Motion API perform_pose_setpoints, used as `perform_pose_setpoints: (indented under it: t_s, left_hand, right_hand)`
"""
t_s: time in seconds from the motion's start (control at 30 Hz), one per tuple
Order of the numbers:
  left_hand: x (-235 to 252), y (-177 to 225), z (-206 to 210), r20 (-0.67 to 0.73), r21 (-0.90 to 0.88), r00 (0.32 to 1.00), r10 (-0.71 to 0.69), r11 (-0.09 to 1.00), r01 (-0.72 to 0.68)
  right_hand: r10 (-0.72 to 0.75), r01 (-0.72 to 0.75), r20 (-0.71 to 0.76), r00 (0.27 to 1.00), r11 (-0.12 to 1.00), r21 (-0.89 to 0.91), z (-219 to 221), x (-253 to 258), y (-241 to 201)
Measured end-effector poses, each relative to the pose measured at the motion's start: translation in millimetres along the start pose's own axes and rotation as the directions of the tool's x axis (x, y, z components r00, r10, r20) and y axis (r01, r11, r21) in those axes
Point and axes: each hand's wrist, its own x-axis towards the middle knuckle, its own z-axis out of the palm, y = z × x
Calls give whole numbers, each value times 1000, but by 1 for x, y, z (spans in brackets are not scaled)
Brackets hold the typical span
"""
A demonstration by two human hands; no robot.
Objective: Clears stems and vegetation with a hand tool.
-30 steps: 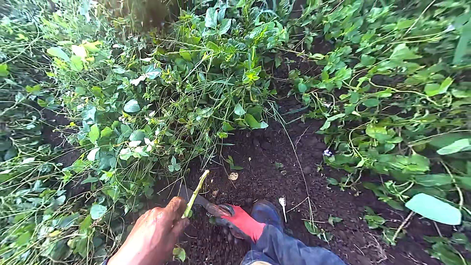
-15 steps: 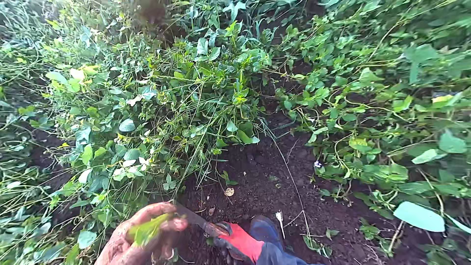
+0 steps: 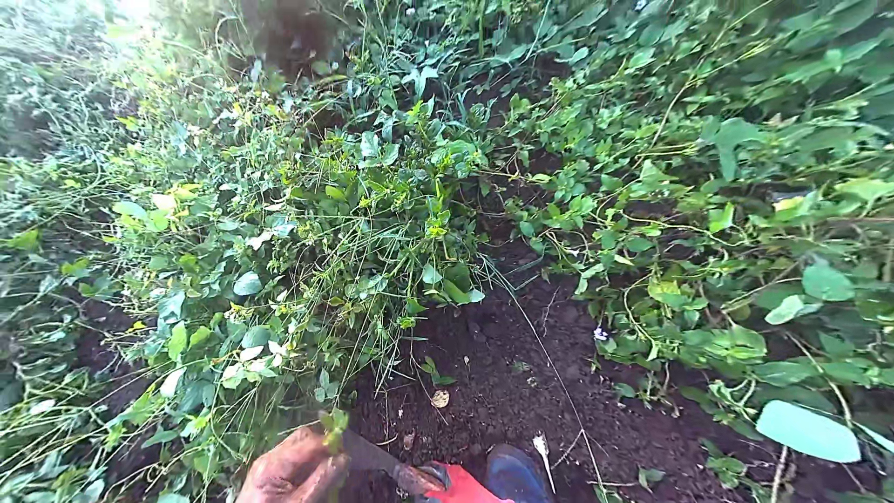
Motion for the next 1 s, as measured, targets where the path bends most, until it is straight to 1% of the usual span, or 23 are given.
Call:
perform_pose_setpoints:
  t_s: [0.07, 0.17, 0.23, 0.27, 0.3, 0.33, 0.37, 0.4, 0.43, 0.47, 0.53, 0.57, 0.6, 0.67, 0.7, 0.77, 0.8, 0.83, 0.87, 0.9, 0.93, 1.0]
  left_hand:
    - [7, -2, 7, 25, 61, 1000, 19, 998, -20]
    - [18, -1, 35, 15, 68, 999, 52, 996, -53]
    - [30, 4, 60, 52, 36, 991, 126, 991, -128]
    - [36, 8, 69, 111, 33, 978, 177, 983, -181]
    - [42, 15, 75, 203, 70, 955, 216, 970, -234]
    - [49, 23, 78, 295, 146, 928, 226, 950, -278]
    - [58, 33, 81, 321, 236, 917, 236, 918, -319]
    - [70, 42, 82, 289, 315, 925, 245, 888, -334]
    - [86, 51, 81, 216, 369, 942, 255, 872, -321]
    - [106, 58, 77, 130, 401, 961, 243, 874, -275]
    - [156, 64, 67, -39, 403, 986, 164, 905, -134]
    - [183, 62, 63, -91, 394, 990, 112, 917, -67]
    - [206, 61, 62, -102, 382, 993, 56, 924, -13]
    - [236, 64, 71, -65, 367, 997, -37, 928, 58]
    - [239, 71, 84, -76, 390, 996, -54, 917, 79]
    - [223, 90, 121, -105, 507, 993, -53, 856, 99]
    - [209, 97, 142, -114, 577, 993, -28, 812, 89]
    - [196, 100, 163, -116, 624, 993, 8, 778, 67]
    - [187, 101, 182, -111, 646, 993, 36, 762, 44]
    - [181, 100, 198, -100, 646, 994, 46, 763, 30]
    - [178, 101, 209, -77, 619, 997, 26, 785, 28]
    - [178, 102, 220, -22, 539, 999, -46, 841, 50]
  right_hand:
    - [-3, 3, 1, 1000, 1000, -9, -1, 2, 0]
    - [-5, 5, 23, 1000, 1000, -2, 0, 1, 4]
    - [-8, 8, 31, 999, 1000, 7, -2, 1, 4]
    - [-10, 9, 25, 1000, 1000, 28, -2, 2, 7]
    - [-13, 13, 6, 1000, 998, 55, 0, 5, 12]
    - [-12, 13, -12, 1000, 997, 72, 1, 8, 17]
    - [-9, 10, -19, 1000, 997, 76, 1, 9, 19]
    - [-16, 16, -10, 1000, 997, 71, 0, 10, 20]
    - [-19, 19, 7, 1000, 998, 59, -1, 9, 18]
    - [-14, 12, 30, 999, 999, 47, -3, 6, 13]
    - [3, -5, 53, 999, 999, 41, -5, 0, 4]
    - [1, -4, 62, 998, 999, 42, -6, -1, 3]
    - [-4, 2, 62, 998, 999, 41, -6, -1, 3]
    - [-5, 3, 59, 998, 999, 33, -6, -1, 5]
    - [6, -7, 57, 998, 1000, 29, -7, -2, 4]
    - [12, -14, 55, 998, 999, 30, -7, 1, 5]
    - [-22, 20, 47, 999, 999, 40, -5, 5, 11]
    - [-87, 86, 30, 996, 995, 41, -2, 10, 19]
    - [-140, 140, 24, 990, 990, -6, -3, 17, 25]
    - [-120, 122, 41, 992, 990, -66, -6, 12, 14]
    - [-46, 50, 47, 998, 994, -94, -9, -2, -8]
    - [46, -45, 6, 999, 995, -93, -7, -17, -28]
